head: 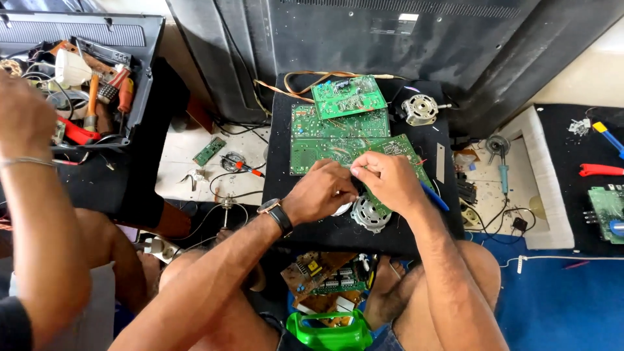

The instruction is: Repairing electronic circuit boards by stripping wires and inspecting components.

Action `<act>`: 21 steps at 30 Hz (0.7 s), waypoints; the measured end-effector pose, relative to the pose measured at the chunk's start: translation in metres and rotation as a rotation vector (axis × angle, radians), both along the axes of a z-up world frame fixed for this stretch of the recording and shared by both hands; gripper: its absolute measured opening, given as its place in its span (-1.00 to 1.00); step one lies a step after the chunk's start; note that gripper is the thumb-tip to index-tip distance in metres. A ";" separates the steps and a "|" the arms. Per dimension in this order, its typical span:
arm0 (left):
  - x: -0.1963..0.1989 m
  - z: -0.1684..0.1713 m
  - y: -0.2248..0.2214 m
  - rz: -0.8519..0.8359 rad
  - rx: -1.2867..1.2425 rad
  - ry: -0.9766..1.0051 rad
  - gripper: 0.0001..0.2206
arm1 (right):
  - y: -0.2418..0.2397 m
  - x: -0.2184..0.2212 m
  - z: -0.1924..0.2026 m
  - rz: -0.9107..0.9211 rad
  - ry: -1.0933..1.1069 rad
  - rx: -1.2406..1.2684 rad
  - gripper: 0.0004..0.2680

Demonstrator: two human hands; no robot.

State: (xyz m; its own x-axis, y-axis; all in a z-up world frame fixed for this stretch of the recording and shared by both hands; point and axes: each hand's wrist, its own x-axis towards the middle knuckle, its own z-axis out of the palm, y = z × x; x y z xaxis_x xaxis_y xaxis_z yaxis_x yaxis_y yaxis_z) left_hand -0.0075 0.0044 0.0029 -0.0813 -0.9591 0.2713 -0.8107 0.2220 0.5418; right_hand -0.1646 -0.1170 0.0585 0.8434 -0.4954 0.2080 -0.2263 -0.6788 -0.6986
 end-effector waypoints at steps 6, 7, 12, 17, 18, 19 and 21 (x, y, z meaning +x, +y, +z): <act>-0.002 0.017 0.004 -0.069 -0.157 0.340 -0.95 | -0.008 0.005 -0.006 -0.004 -0.040 0.334 -0.93; -0.003 0.018 0.005 -0.031 -0.166 0.404 -0.94 | -0.006 0.007 -0.005 -0.012 -0.083 0.432 -0.93; 0.002 0.015 0.009 0.115 -0.179 0.548 -0.91 | -0.002 0.011 -0.019 -0.076 -0.119 0.595 -0.92; 0.004 0.013 0.006 0.367 -0.164 0.495 -0.94 | 0.008 0.014 -0.028 -0.119 0.128 0.316 -0.88; 0.006 0.015 0.006 0.371 -0.169 0.494 -0.94 | 0.011 0.014 -0.029 -0.114 0.128 0.312 -0.88; 0.006 0.016 0.006 0.400 -0.166 0.457 -0.93 | 0.015 0.013 -0.032 -0.119 0.160 0.240 -0.88; 0.010 0.015 0.004 0.433 -0.166 0.420 -0.92 | 0.023 0.010 -0.023 -0.120 0.190 0.165 -0.88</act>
State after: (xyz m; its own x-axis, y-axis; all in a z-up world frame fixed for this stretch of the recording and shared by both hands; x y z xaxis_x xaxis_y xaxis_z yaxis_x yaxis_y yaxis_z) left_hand 0.0021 0.0081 0.0178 0.4509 -0.8236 0.3441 -0.5714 0.0298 0.8201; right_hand -0.1544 -0.0938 0.0359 0.7931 -0.6077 -0.0406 -0.4357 -0.5196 -0.7350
